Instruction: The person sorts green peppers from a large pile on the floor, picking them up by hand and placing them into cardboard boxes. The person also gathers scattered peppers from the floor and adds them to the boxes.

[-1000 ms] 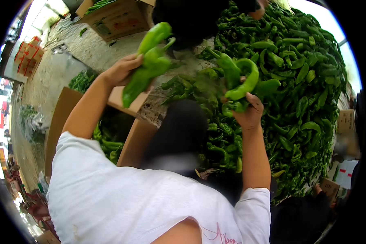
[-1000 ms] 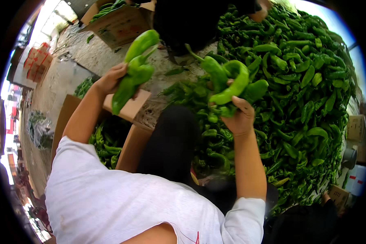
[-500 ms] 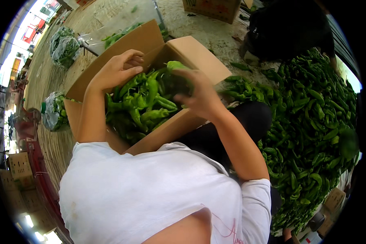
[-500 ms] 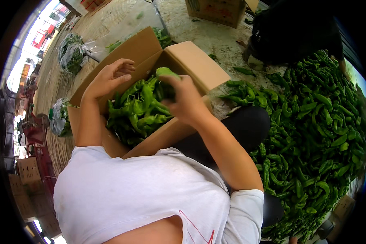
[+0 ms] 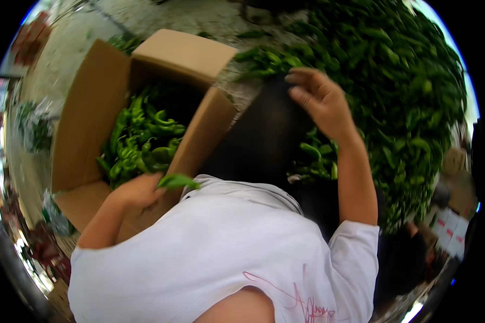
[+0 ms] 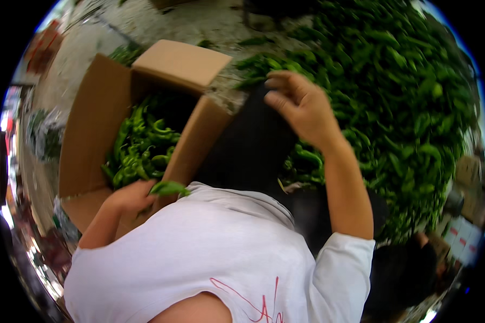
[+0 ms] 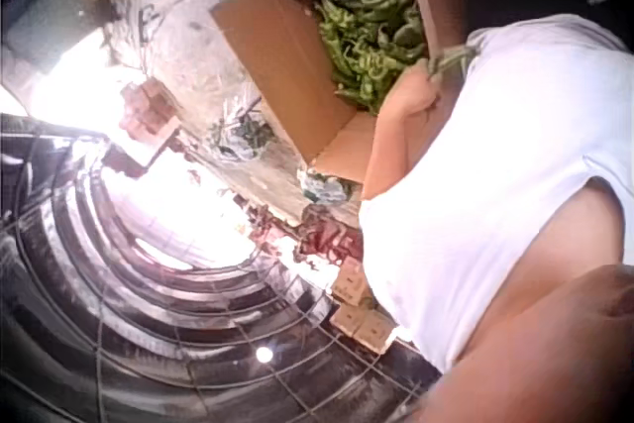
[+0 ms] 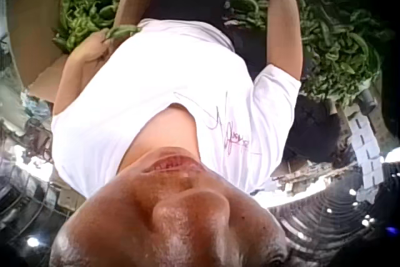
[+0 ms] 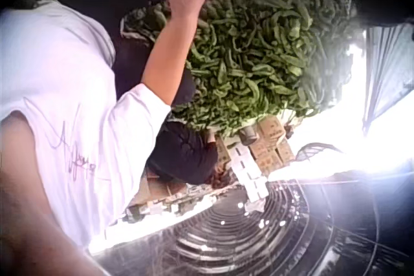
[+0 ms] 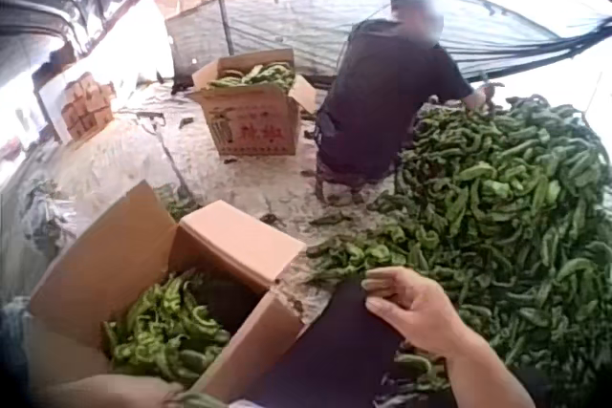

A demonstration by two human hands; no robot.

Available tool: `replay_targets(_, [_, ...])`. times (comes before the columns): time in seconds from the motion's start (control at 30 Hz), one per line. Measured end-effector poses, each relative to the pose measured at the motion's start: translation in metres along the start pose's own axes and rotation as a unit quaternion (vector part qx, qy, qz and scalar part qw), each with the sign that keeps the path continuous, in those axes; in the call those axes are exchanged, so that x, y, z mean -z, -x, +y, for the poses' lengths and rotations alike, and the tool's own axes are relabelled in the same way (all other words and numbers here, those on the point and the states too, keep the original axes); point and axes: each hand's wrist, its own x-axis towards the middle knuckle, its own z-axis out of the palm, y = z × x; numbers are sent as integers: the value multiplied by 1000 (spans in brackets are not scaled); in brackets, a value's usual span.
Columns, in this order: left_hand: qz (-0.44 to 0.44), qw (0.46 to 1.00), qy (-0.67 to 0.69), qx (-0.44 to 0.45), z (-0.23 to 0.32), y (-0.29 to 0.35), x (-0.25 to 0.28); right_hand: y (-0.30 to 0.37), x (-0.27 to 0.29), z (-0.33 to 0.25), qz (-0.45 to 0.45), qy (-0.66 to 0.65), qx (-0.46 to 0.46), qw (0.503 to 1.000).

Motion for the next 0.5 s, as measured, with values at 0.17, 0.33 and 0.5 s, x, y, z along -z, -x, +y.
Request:
replay_targets(0.17, [-114, 988, -21, -101, -41, 26, -50, 45, 175, 120, 329, 37, -192, 924])
replay_targets(0.33, [-158, 985, -37, -57, 2, 0, -45, 110, 217, 254, 220, 319, -402, 830])
replay_targets(0.5, [-244, 950, -189, -42, 79, -28, 8, 152, 146, 333, -44, 440, -531, 722])
